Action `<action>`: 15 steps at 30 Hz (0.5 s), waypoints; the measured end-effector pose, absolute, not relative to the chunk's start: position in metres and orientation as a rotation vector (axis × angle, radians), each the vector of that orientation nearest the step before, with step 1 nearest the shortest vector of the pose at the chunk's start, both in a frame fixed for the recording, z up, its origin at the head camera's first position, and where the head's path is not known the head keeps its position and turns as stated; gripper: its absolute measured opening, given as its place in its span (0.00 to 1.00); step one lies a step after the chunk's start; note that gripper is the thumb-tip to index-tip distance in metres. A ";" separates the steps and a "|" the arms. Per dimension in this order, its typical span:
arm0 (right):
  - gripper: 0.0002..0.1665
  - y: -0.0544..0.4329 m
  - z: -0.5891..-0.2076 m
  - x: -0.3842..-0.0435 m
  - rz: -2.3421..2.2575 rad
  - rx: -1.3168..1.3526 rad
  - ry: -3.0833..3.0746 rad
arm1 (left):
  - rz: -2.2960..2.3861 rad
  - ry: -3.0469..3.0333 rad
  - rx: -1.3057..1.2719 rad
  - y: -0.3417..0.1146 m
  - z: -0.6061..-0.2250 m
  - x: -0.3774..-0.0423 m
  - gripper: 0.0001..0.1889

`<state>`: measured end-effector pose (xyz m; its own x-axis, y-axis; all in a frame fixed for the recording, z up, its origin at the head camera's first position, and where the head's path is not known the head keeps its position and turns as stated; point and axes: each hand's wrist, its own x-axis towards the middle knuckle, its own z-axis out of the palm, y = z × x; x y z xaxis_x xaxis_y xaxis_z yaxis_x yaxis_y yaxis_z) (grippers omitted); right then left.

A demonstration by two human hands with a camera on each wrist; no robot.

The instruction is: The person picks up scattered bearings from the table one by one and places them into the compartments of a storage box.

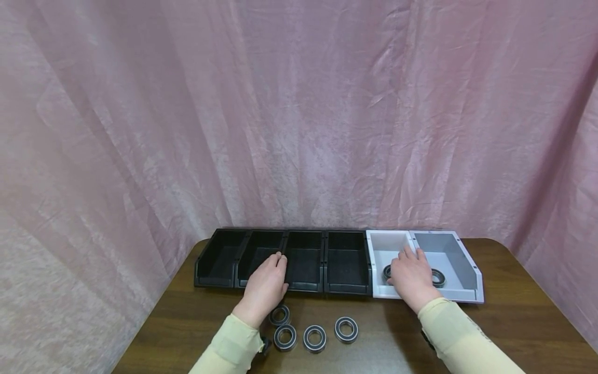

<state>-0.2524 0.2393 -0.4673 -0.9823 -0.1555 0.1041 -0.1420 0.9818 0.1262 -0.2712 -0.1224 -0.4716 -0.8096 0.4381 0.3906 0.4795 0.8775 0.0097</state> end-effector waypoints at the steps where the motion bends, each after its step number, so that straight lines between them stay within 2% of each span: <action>1: 0.23 0.239 -0.467 -0.253 -0.187 0.232 -3.014 | -0.151 -2.664 -0.679 -0.122 -0.472 -0.271 0.32; 15: 0.21 0.236 -0.462 -0.253 -0.249 0.244 -3.010 | -0.141 -2.673 -0.671 -0.122 -0.472 -0.271 0.32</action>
<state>-0.2526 0.2360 -0.4616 -0.9808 -0.1689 0.0973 -0.1507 0.9736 0.1714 -0.2708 -0.1216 -0.4716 -0.8140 0.4351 0.3848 0.4731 0.8810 0.0046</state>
